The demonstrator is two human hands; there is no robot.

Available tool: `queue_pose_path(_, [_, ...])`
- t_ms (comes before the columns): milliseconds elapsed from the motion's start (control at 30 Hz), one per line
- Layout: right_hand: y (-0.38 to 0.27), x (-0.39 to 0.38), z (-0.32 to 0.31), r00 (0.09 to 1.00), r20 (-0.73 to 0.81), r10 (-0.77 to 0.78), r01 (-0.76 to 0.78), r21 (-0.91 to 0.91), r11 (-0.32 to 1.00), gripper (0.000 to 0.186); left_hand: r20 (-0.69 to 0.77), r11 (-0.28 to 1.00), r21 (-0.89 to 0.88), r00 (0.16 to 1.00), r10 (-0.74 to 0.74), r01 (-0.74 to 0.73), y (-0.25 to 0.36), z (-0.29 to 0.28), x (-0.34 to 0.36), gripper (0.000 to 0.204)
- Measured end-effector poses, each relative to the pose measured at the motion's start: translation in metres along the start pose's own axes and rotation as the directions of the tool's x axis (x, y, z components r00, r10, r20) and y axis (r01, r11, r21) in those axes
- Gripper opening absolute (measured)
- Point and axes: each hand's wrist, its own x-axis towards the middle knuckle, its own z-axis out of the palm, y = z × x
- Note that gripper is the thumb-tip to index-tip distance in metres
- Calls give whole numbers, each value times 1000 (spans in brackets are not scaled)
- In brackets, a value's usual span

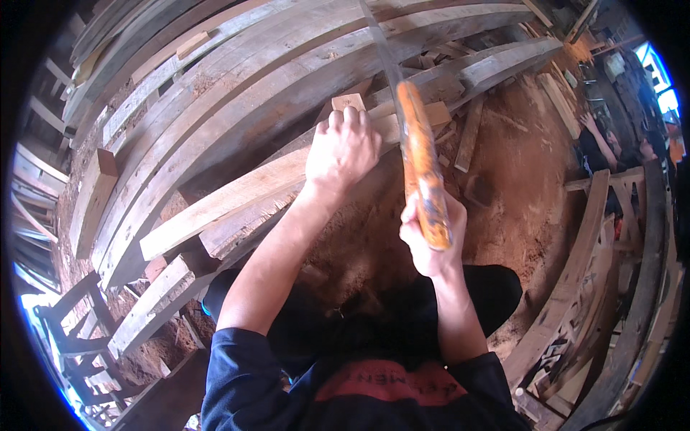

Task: The person uses a hand saw to cut a small wooden plank resting on a workbench. They hold the plank with the left hand and saw with the right, making several cuts along the plank's length. The cut pieces remain on the bench as the person continues sawing.

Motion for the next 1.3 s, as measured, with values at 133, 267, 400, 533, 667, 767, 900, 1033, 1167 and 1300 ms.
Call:
queue_pose_path(133, [7, -72, -28, 997, -42, -58, 63, 139, 988, 26, -19, 1000, 20, 1000, -14, 14, -1, 4, 0, 35])
queue_pose_path(267, [-2, -40, -7, 994, -93, 58, -41, 170, 985, 21, 8, 1000, 5, 1000, 22, -22, -2, 5, -2, 34])
queue_pose_path(400, [6, -22, -10, 999, -54, 4, -8, -64, 998, 20, 34, 1000, 12, 999, 1, -2, 1, 2, -3, 33])
queue_pose_path(533, [0, -71, -13, 990, -61, -124, 130, 120, 984, 24, -10, 1000, 14, 1000, 9, -9, -4, 4, 3, 33])
queue_pose_path(667, [2, -18, 2, 999, -26, 48, -48, 9, 999, 24, 0, 999, 22, 1000, 24, -24, -2, 4, -3, 35])
queue_pose_path(767, [8, -43, -5, 993, -119, 25, -10, 127, 992, 22, 30, 1000, 13, 999, -12, 11, 0, -3, -1, 33])
queue_pose_path(900, [4, -80, -10, 997, -50, -58, 66, 170, 983, 23, 14, 1000, -22, 1000, -13, 14, -2, 1, 1, 31])
queue_pose_path(1033, [1, -9, 6, 997, -7, -72, 70, -136, 988, 17, 26, 1000, -18, 1000, -6, 6, -3, 0, 6, 31])
queue_pose_path(1167, [4, -75, -12, 997, -57, -52, 63, 213, 975, 18, -28, 1000, -5, 999, -26, 26, -3, 1, 7, 32])
queue_pose_path(1300, [-5, -58, -4, 997, -81, 6, 12, 213, 977, 21, 23, 1000, 3, 1000, -1, 0, -2, 1, 3, 34])
